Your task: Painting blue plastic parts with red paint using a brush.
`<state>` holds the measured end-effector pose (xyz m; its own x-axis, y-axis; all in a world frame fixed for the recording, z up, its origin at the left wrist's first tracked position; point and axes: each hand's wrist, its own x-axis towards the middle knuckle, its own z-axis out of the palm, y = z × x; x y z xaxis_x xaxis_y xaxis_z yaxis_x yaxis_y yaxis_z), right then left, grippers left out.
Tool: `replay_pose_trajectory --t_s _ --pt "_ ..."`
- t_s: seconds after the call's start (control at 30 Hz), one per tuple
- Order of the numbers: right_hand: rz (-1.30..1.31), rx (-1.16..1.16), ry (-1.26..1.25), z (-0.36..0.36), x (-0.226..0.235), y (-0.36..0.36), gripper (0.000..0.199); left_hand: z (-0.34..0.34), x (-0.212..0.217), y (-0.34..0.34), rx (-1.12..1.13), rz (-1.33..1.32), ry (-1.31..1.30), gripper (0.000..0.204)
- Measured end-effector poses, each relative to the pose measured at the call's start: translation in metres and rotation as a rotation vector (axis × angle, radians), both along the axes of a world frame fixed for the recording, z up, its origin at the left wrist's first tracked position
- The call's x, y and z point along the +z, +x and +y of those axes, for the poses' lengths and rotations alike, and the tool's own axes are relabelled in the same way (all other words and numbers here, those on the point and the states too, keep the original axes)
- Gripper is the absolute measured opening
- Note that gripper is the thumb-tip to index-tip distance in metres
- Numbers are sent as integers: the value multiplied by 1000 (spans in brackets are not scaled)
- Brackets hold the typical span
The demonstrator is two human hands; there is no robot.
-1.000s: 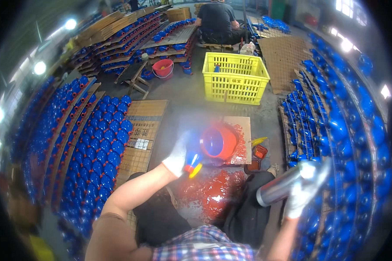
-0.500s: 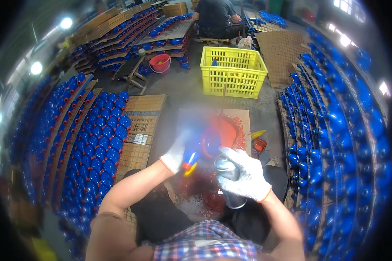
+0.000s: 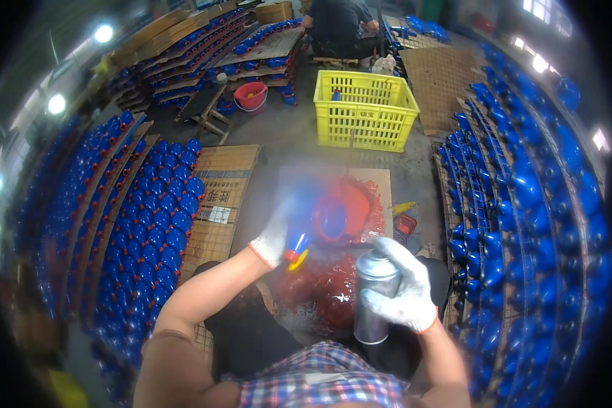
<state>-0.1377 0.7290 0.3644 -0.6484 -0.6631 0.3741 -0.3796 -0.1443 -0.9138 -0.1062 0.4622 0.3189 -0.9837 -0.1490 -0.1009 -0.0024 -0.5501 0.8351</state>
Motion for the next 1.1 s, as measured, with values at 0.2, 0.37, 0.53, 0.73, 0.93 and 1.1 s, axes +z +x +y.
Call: replay_pose_trajectory --t_s 0.2,0.37,0.53,0.73,0.93,1.1 --pt "280 -606 -84 59 17 -17 74 -2 2 9 31 -110 285 36" --pt "435 -981 52 121 -38 -33 68 9 4 4 70 -83 381 34" --pt "428 -1040 898 173 -151 10 54 -6 -15 4 29 109 305 19" --pt "670 -959 1016 172 -169 -59 46 -9 1 9 -54 53 383 38" --pt "802 -967 1007 177 -212 -110 49 -5 19 14 -2 36 419 44" --pt "866 -1037 1052 248 -285 -133 51 -2 12 -1 92 -12 441 46"
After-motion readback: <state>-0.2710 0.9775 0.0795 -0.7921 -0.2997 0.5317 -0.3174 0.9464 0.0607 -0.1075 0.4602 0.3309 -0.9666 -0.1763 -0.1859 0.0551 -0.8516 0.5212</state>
